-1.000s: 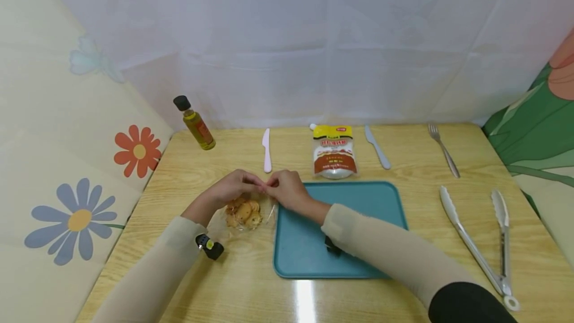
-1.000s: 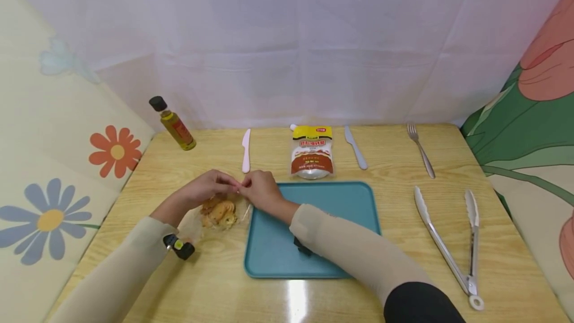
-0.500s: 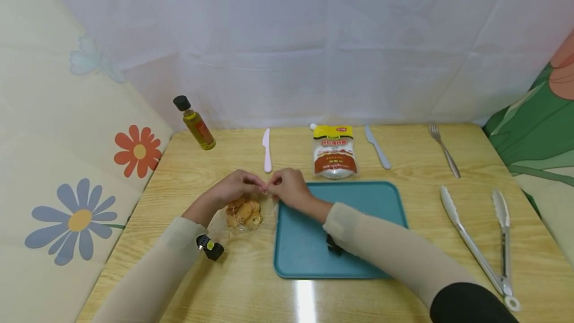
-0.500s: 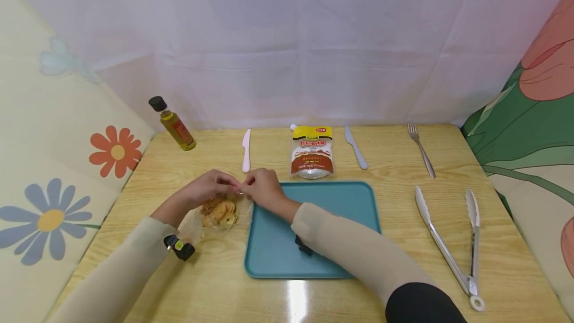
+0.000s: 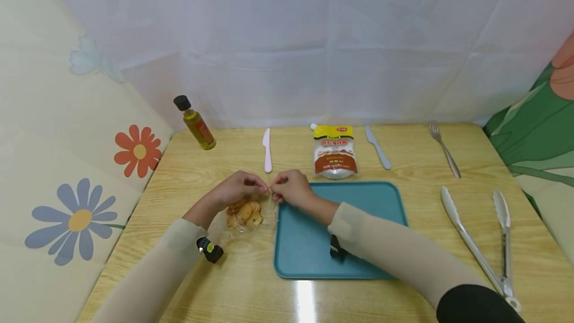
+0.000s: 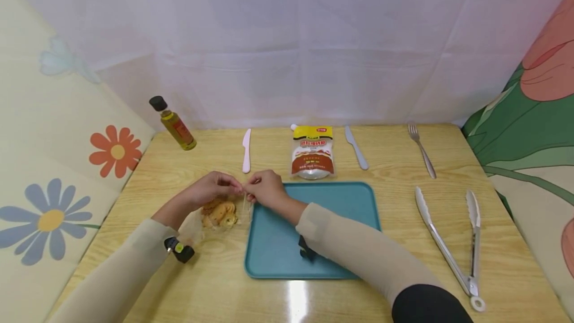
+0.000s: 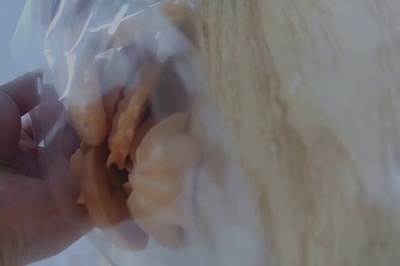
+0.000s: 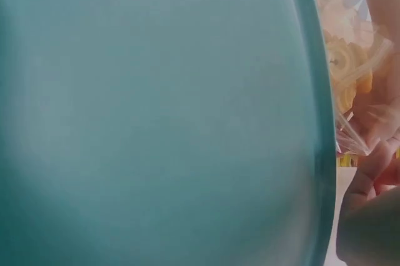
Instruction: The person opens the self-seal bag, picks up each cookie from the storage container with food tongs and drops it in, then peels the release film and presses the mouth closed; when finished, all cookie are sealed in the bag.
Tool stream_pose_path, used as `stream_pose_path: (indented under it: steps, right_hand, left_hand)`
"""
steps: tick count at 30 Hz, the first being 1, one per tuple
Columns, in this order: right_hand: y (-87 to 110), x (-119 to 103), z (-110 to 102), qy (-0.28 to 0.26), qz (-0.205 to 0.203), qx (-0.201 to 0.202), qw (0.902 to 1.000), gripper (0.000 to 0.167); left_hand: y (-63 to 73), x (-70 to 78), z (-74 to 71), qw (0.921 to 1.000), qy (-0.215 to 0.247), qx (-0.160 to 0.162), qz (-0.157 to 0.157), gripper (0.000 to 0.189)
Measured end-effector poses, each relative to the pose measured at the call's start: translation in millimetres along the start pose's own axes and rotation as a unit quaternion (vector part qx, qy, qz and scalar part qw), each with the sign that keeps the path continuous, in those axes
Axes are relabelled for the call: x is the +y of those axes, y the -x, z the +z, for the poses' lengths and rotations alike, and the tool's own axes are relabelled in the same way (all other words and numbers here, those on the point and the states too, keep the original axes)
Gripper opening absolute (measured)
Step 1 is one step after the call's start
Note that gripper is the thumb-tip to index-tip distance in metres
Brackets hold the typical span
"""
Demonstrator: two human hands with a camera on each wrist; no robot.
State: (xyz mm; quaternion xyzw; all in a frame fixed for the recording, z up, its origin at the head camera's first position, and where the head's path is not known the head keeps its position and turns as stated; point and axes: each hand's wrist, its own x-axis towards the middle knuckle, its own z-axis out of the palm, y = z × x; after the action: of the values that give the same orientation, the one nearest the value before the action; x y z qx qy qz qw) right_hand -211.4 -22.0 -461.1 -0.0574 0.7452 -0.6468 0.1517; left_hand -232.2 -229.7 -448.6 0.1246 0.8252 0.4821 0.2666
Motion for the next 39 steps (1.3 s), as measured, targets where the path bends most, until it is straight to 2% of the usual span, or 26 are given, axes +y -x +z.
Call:
stream_pose_path:
  steps: [11,15,21,32,39]
  right_hand:
    - [5.3,-0.5,1.5,-0.050,0.019,0.008,0.9985,0.007]
    - [6.7,-1.4,0.0,-0.061,0.022,0.002,0.9979,0.006]
    - [9.3,-0.2,-6.0,-0.033,0.014,-0.003,0.9994,0.009]
    - [16.8,3.1,-15.9,-0.031,0.024,-0.015,0.9991,0.010]
    - [26.5,4.6,-24.2,-0.031,0.039,-0.035,0.9982,0.014]
  left_hand:
    - [1.1,-4.0,1.9,0.9999,-0.005,-0.001,0.016,0.021]
    - [1.7,-5.6,1.6,0.9999,-0.005,0.001,0.013,0.021]
    - [1.0,-7.2,1.7,1.0000,0.000,0.006,0.008,0.020]
    - [0.1,-10.7,10.7,0.9971,-0.042,0.032,0.056,0.015]
    - [1.7,-10.8,14.8,0.9934,-0.069,0.032,0.086,0.014]
